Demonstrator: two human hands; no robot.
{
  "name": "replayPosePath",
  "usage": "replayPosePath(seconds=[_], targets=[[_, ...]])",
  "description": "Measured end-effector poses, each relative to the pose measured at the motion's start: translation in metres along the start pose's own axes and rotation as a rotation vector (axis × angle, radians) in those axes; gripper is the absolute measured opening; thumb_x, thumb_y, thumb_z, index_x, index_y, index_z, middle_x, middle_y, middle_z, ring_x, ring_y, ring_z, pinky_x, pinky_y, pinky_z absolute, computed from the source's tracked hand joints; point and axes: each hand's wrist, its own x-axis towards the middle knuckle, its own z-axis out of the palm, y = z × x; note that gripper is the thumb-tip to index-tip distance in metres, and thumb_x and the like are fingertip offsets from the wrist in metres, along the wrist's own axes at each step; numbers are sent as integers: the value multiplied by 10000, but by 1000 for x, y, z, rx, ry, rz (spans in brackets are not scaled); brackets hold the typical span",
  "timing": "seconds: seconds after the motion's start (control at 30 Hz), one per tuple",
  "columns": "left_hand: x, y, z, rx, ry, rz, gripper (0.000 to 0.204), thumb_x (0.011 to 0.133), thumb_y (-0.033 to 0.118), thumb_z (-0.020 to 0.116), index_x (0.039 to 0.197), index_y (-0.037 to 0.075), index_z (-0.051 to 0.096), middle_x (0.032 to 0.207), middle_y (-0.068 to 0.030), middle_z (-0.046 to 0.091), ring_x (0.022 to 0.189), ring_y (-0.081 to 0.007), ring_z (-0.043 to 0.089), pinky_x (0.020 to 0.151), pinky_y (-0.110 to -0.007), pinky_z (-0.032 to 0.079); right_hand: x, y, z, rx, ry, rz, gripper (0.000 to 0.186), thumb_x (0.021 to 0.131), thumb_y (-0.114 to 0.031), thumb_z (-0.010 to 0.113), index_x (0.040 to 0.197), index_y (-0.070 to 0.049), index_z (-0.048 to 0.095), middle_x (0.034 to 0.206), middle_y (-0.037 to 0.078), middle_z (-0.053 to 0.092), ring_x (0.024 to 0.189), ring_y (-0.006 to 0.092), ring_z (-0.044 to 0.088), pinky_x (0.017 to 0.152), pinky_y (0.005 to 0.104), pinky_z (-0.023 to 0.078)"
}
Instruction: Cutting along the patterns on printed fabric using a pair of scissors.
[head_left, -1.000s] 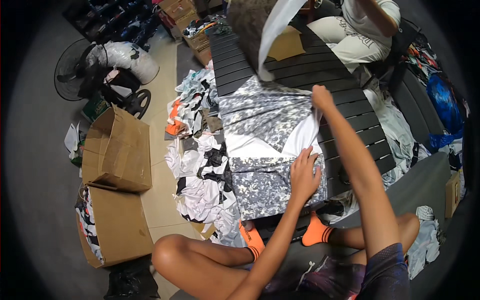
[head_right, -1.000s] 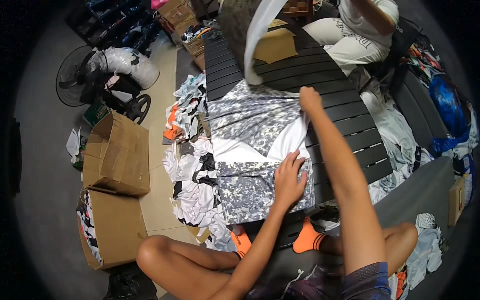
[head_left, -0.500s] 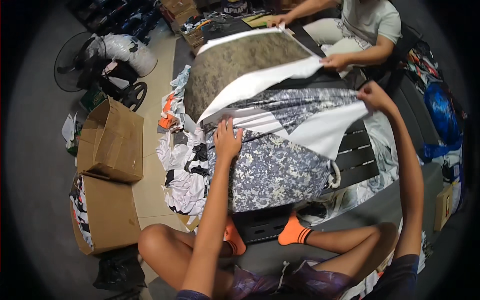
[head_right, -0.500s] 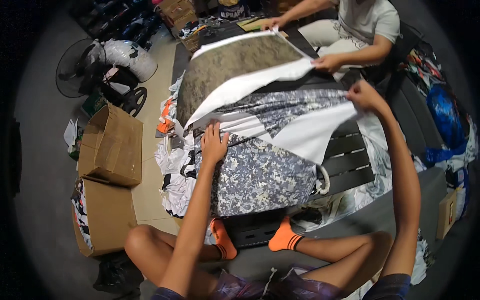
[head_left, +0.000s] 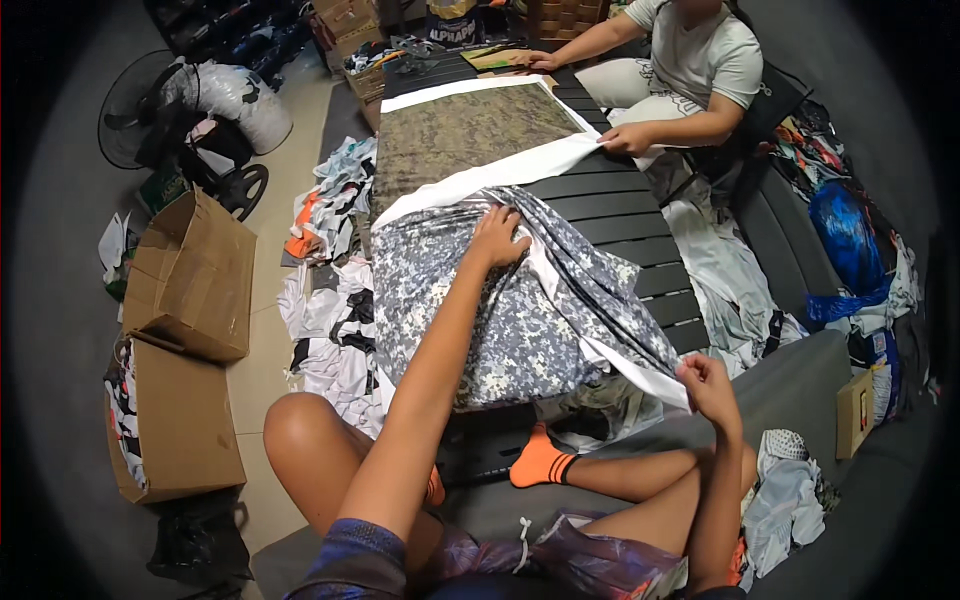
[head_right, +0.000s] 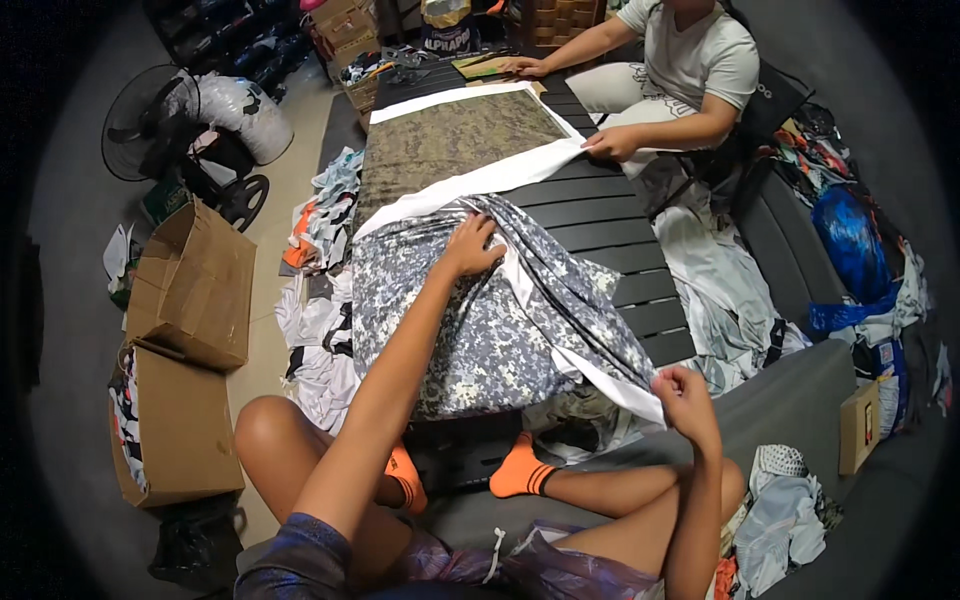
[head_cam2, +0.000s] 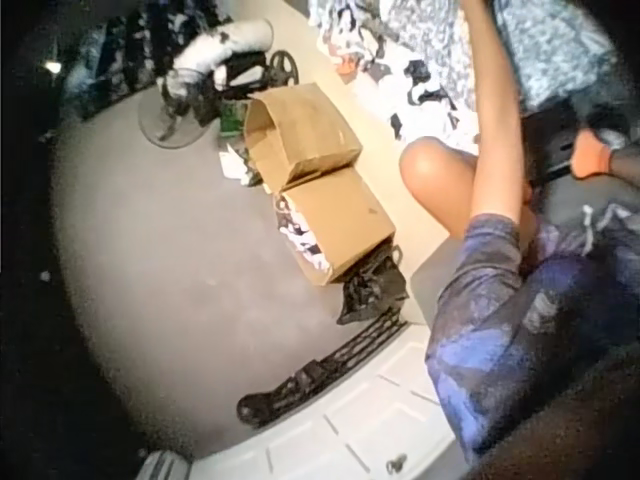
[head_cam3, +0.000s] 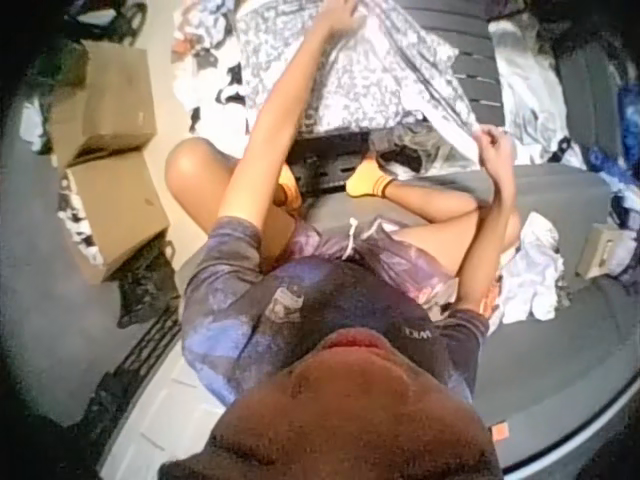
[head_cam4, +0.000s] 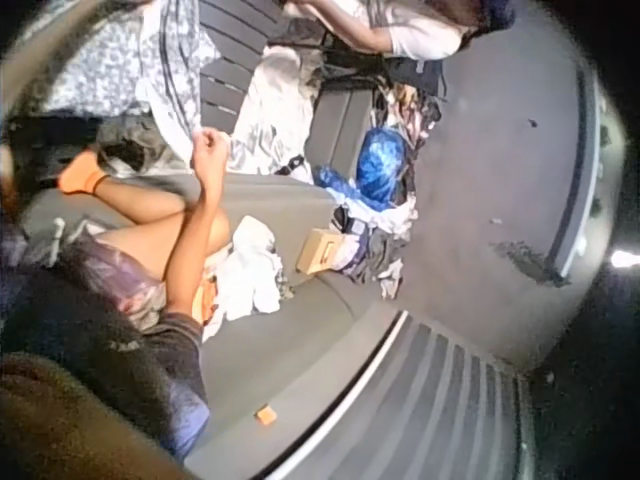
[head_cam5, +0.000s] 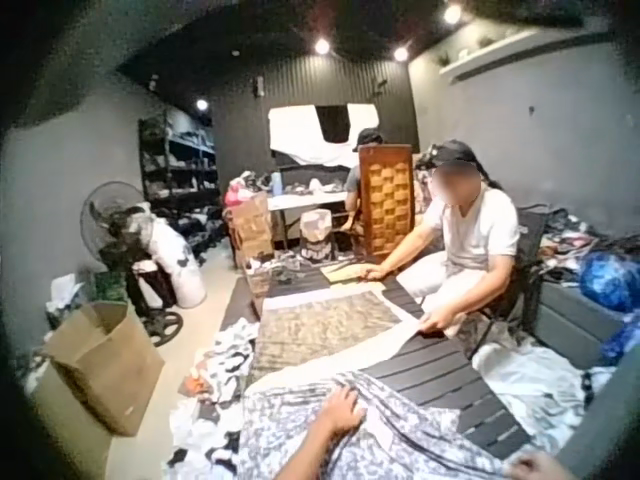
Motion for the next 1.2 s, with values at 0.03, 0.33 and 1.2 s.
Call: replayPosePath(seconds=[0.03, 0.33, 1.2], targets=[[2, -1, 1, -25, -50, 3, 685, 845, 459, 560, 1403, 82, 434, 1482, -213, 344, 1403, -373, 272, 1135, -446, 265, 3, 10, 4, 8, 43, -49, 131, 890, -135, 611, 843, -12, 610, 628, -20, 537, 523, 44, 457, 448, 235, 350], [-65, -33, -10, -155, 248, -9, 763, 817, 579, 596, 1441, 183, 405, 1489, -171, 329, 1379, -369, 296, 1121, -516, 227, 60, 46, 14, -90, 314, -320, 141, 900, -140, 612, 846, -10, 600, 637, -39, 510, 583, 31, 432, 512, 229, 337], [-102, 38, -4, 125, -144, -132, 1019, 750, 836, 426, 1440, 87, 383, 1561, -189, 206, 1454, -392, 117, 1110, -655, -5, 53, 36, 21, -240, 589, -463, 269, 882, -156, 631, 1089, 4, 571, 921, 114, 638, 813, 237, 609, 725, 349, 487]])
